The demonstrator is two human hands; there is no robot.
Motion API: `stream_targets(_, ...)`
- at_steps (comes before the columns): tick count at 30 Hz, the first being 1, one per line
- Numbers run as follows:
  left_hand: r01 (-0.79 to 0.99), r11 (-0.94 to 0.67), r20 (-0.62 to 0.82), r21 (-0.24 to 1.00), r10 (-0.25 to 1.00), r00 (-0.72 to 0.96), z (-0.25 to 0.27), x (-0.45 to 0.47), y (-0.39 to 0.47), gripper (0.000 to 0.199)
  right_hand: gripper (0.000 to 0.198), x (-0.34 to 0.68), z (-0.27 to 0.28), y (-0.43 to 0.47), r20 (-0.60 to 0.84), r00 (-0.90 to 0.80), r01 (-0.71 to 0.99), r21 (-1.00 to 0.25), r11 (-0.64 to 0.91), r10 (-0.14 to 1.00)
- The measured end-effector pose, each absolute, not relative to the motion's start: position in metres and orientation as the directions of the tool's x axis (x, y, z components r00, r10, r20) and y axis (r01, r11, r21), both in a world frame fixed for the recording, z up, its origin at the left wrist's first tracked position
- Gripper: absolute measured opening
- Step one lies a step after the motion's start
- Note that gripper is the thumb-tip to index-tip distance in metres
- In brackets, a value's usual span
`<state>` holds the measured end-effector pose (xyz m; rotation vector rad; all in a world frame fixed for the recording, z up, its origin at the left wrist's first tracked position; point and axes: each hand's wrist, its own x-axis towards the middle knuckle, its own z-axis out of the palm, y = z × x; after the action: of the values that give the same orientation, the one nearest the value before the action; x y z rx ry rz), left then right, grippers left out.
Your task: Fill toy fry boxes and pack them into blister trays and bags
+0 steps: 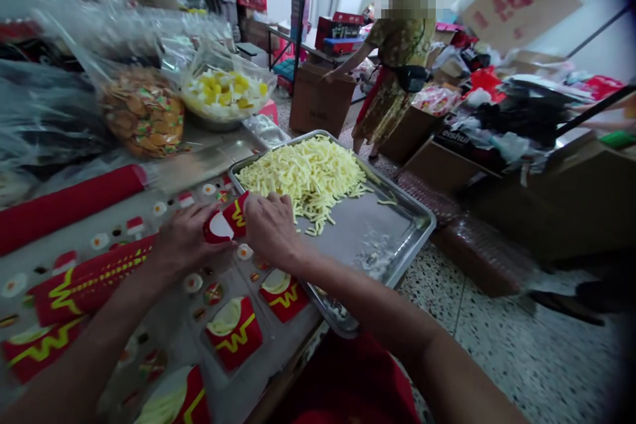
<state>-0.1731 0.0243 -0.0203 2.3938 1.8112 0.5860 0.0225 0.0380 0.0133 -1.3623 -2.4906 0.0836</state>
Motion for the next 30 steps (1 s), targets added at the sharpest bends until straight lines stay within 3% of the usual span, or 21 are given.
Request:
stream_targets(2,0.890,-0.368,0.313,0.272,0.908,0.279,-0.018,-0.155,0.022,0.092,0.014,0.033,0.019,0.028,0.282,-0.552,0.785,-0.142,0.604,0.784)
stream_targets(4,0.865,-0.406,0.326,0.294,0.894,0.308,-0.014,-0.135,0.021,0.086,0.012,0.042,0.022,0.024,0.293,-0.629,0.720,-0.130,0.681,0.720)
stream_targets(8,0.913,-0.220,0.234,0.342,0.961,0.144,-0.006,-0.112,0.018,0.082,0.016,0.087,0.015,0.042,0.208,-0.672,0.689,-0.174,0.703,0.710)
stream_targets(12,0.910,-0.111,0.170,0.399,0.984,0.045,0.000,-0.114,0.006,0.090,0.041,0.177,0.005,0.069,0.021,-0.650,0.751,-0.133,0.647,0.760)
stream_targets(15,0.896,-0.148,0.183,0.419,0.980,0.077,0.006,-0.108,-0.005,0.083,0.059,0.245,0.010,0.075,0.059,-0.664,0.692,-0.329,0.643,0.745)
stream_targets(17,0.885,-0.175,0.242,0.431,0.967,0.073,0.013,-0.096,-0.010,0.082,0.050,0.276,0.015,0.074,0.149,-0.485,0.735,-0.465,0.494,0.862)
stream_targets(19,0.875,-0.166,0.294,0.454,0.955,0.029,0.023,-0.080,-0.012,0.084,0.031,0.290,0.016,0.070,0.140,-0.280,0.785,-0.537,0.310,0.950)
stream_targets(20,0.870,-0.159,0.312,0.466,0.950,0.006,0.027,-0.072,-0.012,0.086,0.027,0.291,0.014,0.067,0.111,-0.260,0.792,-0.544,0.277,0.959)
stream_targets(23,0.863,-0.159,0.332,0.479,0.943,-0.011,0.035,-0.054,-0.011,0.091,0.044,0.280,0.003,0.061,0.069,-0.472,0.740,-0.511,0.437,0.879)
stream_targets(25,0.866,-0.154,0.313,0.476,0.950,-0.004,0.035,-0.049,-0.011,0.094,0.041,0.271,-0.006,0.062,0.040,-0.551,0.697,-0.527,0.486,0.834)
stream_targets(30,0.862,-0.125,0.206,0.492,0.978,0.024,0.026,-0.052,-0.013,0.096,0.016,0.285,-0.011,0.084,-0.067,-0.441,0.518,-0.833,0.193,0.895)
